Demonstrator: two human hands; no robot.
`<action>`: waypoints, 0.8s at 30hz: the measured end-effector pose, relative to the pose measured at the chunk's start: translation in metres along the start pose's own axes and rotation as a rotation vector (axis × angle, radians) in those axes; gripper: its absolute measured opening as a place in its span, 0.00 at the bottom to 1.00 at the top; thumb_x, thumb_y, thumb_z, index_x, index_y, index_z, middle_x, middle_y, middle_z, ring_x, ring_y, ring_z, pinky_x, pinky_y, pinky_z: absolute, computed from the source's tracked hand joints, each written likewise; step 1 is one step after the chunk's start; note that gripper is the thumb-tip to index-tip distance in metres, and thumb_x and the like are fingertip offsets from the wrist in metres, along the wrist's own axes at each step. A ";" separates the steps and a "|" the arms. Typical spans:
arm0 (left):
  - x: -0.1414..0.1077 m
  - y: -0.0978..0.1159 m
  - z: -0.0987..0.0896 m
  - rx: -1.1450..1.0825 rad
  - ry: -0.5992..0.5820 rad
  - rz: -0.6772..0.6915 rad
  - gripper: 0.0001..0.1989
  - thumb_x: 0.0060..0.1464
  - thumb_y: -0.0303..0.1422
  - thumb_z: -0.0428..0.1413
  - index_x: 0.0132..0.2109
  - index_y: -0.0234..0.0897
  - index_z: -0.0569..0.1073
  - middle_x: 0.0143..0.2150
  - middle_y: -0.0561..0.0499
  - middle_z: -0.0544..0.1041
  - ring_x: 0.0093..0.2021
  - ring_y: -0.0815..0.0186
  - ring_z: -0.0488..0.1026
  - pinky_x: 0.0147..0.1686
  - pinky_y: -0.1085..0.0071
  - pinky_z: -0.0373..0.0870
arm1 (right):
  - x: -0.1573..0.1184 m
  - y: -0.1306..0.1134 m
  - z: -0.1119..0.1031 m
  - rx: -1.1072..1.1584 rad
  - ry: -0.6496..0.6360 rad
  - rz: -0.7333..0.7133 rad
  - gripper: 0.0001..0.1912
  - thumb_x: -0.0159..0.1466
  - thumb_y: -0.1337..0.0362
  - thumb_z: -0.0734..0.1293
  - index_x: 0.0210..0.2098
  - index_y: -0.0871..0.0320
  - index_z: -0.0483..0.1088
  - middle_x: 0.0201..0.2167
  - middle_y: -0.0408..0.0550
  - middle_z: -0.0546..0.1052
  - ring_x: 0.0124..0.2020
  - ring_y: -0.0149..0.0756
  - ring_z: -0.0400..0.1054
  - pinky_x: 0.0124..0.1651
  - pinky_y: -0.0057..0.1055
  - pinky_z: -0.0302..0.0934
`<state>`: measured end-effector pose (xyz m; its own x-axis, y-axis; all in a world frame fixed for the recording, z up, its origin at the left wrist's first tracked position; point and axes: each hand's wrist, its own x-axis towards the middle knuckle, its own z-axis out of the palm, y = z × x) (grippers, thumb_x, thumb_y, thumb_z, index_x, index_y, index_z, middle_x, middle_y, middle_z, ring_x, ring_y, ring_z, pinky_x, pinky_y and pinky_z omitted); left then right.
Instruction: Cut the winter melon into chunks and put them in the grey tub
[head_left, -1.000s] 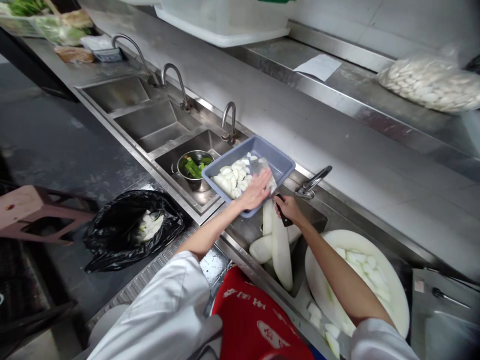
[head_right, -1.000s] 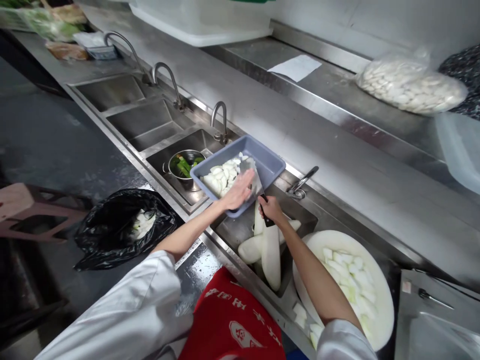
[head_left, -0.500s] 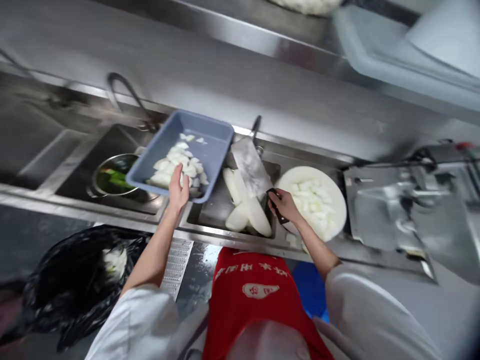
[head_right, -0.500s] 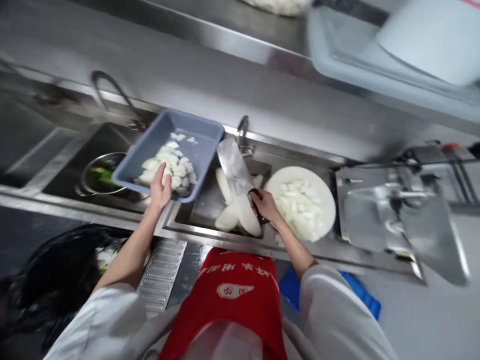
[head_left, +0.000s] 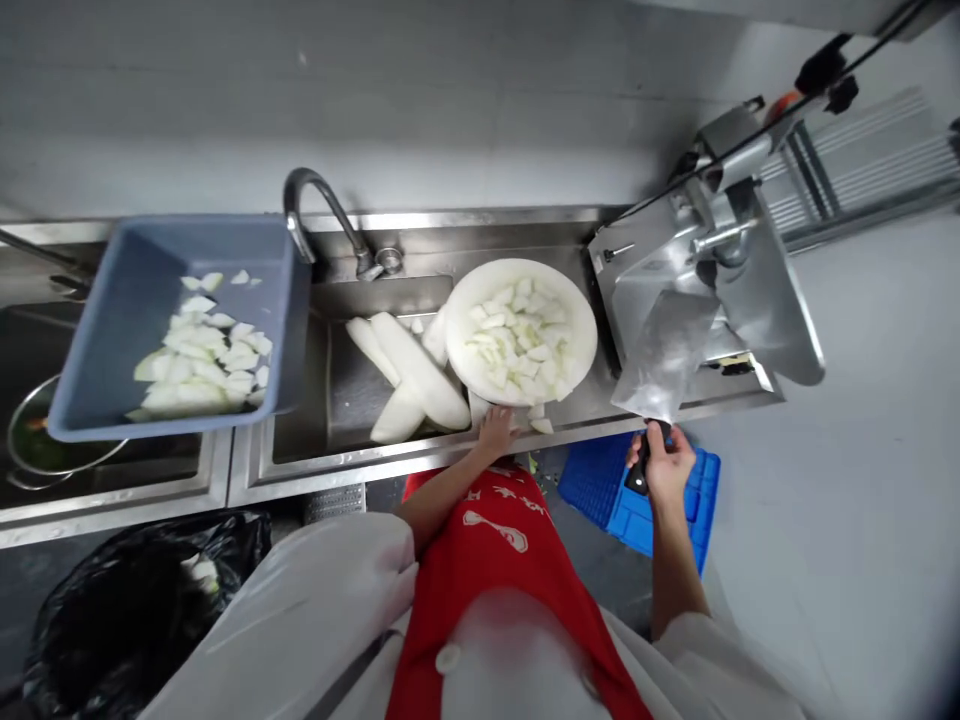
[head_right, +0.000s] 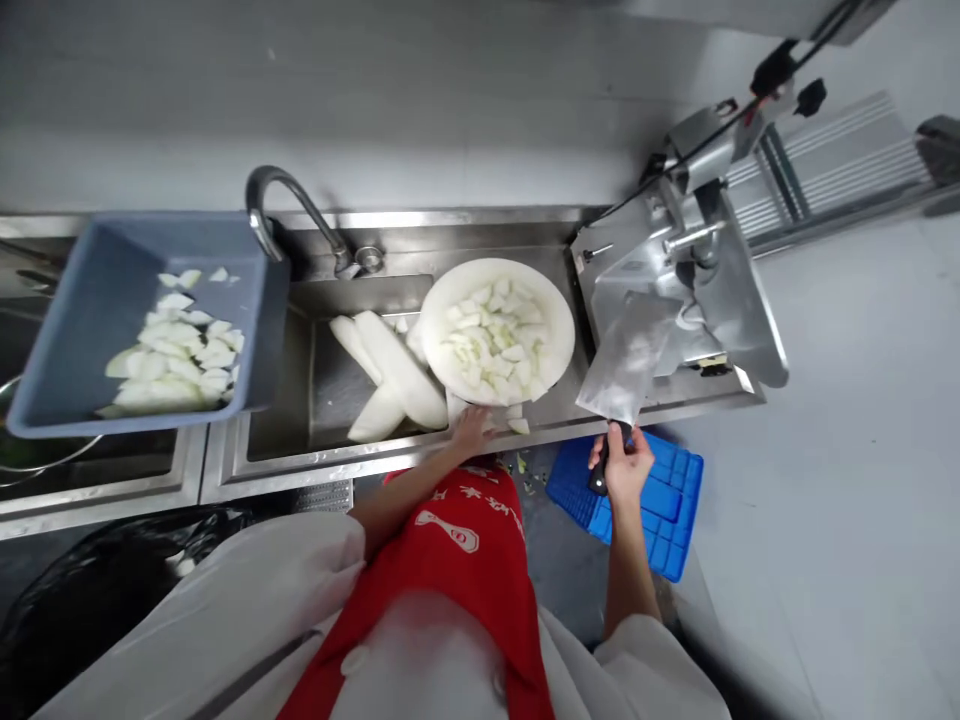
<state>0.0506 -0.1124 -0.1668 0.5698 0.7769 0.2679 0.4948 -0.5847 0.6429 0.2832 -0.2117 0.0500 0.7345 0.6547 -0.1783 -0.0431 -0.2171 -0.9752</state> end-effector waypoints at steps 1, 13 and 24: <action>0.000 0.007 0.010 0.036 -0.008 -0.086 0.25 0.70 0.48 0.45 0.58 0.34 0.73 0.49 0.30 0.74 0.54 0.48 0.71 0.47 0.54 0.71 | 0.002 0.009 -0.016 0.006 0.016 0.024 0.27 0.55 0.41 0.76 0.36 0.53 0.64 0.17 0.35 0.70 0.12 0.31 0.61 0.13 0.27 0.58; 0.003 0.064 0.044 0.464 -0.521 -0.451 0.30 0.68 0.49 0.50 0.69 0.36 0.65 0.61 0.34 0.70 0.60 0.45 0.67 0.60 0.52 0.65 | 0.050 0.076 -0.116 0.104 0.058 0.219 0.27 0.55 0.41 0.77 0.36 0.55 0.67 0.18 0.37 0.72 0.13 0.29 0.62 0.13 0.25 0.58; 0.038 0.062 0.010 0.355 -0.458 -0.328 0.17 0.73 0.35 0.44 0.61 0.37 0.70 0.56 0.41 0.75 0.55 0.57 0.73 0.55 0.62 0.71 | 0.079 0.078 -0.116 0.110 -0.040 0.264 0.27 0.55 0.41 0.77 0.37 0.56 0.68 0.17 0.37 0.71 0.11 0.29 0.61 0.12 0.26 0.57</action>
<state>0.1095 -0.1219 -0.1245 0.5349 0.7959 -0.2836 0.8317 -0.4367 0.3429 0.4166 -0.2605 -0.0248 0.6605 0.6146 -0.4312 -0.3044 -0.3057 -0.9022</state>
